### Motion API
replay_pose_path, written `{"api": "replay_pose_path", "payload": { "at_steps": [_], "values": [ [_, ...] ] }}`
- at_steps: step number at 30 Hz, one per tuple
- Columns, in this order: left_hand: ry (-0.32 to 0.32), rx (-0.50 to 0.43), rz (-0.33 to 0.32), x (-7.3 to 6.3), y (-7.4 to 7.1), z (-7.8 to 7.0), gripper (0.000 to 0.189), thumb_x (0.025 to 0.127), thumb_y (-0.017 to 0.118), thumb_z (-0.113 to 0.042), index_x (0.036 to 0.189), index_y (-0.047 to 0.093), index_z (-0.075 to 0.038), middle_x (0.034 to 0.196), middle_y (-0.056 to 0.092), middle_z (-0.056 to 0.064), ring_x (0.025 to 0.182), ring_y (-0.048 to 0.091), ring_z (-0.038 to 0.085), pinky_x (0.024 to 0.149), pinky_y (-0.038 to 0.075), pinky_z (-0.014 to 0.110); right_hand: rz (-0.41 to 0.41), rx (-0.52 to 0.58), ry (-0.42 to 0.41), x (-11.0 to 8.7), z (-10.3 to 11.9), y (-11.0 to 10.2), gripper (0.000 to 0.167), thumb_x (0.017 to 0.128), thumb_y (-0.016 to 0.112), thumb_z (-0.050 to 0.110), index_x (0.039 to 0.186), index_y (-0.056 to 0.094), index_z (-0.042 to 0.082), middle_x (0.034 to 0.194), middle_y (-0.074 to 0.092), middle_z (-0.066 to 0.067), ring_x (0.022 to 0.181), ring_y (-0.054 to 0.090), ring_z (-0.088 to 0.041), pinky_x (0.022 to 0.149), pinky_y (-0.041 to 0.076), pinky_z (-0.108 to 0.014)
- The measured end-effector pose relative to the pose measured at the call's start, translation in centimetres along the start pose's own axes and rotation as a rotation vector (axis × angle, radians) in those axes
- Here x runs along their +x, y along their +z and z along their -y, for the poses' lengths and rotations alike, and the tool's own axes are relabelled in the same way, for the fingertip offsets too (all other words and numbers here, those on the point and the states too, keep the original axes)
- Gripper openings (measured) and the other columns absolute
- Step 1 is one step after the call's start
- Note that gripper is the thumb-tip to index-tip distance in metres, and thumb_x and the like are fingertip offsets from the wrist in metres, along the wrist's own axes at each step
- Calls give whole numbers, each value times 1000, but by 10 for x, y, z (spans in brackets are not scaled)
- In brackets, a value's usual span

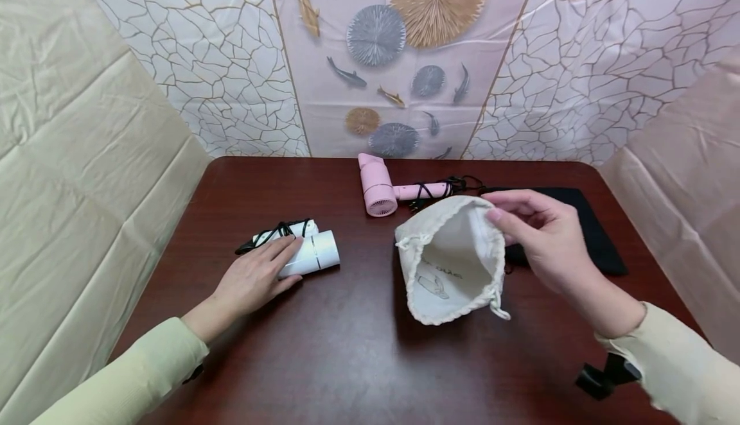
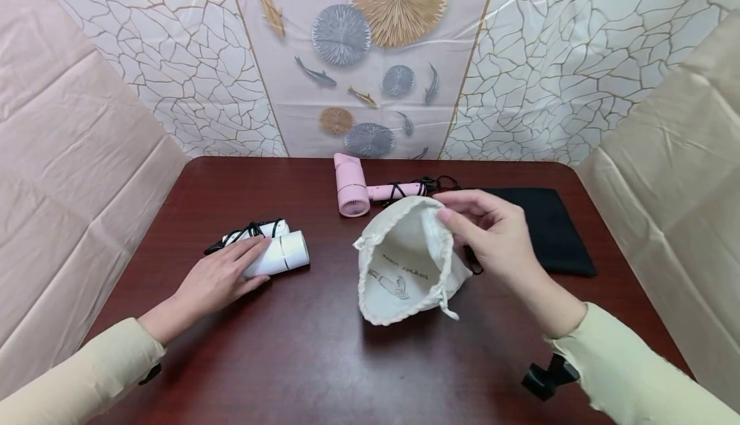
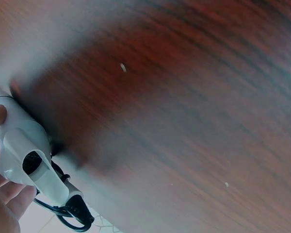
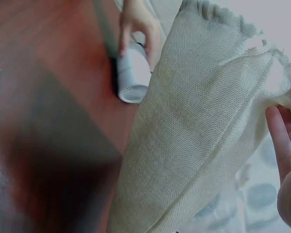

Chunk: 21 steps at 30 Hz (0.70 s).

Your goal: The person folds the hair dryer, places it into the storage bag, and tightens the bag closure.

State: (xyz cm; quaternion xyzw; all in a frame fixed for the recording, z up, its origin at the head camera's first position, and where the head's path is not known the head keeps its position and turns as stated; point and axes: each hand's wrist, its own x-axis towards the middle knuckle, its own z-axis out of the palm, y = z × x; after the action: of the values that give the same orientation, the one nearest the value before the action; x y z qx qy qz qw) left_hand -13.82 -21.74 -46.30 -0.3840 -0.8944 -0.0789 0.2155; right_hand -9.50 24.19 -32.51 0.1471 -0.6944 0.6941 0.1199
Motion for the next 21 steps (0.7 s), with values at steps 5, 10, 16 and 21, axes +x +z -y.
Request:
{"api": "replay_pose_path", "payload": {
  "at_steps": [5,10,16,21],
  "values": [
    [2,-2,2,-1,0,2,74,87,89,-33,146,61,1,137,67,22,118,70,39,92,61,53,-52,-20,-45,1,5,-6,27,91,67,-22,116,74,-14,93,79,-11,71,72,-12,57,60,-23],
    [0,2,13,-2,-1,1,74,88,88,-34,147,60,1,138,67,21,118,70,39,93,61,52,74,-229,-24,-9,-18,-1,26,94,71,-14,119,74,-10,97,80,-1,72,73,-10,60,62,-26],
    [-13,11,30,-2,-2,1,74,88,88,-35,148,60,0,138,67,22,119,70,38,94,61,51,330,-378,-63,-13,-55,20,30,94,74,-8,123,77,1,105,78,0,83,75,-8,61,63,-31],
    [-23,16,45,-1,-4,0,74,89,88,-36,149,60,-1,139,67,22,121,69,38,96,60,52,521,-517,-305,-8,-70,28,36,91,75,-8,123,80,9,96,71,6,82,65,-4,62,55,-21]
  ]
}}
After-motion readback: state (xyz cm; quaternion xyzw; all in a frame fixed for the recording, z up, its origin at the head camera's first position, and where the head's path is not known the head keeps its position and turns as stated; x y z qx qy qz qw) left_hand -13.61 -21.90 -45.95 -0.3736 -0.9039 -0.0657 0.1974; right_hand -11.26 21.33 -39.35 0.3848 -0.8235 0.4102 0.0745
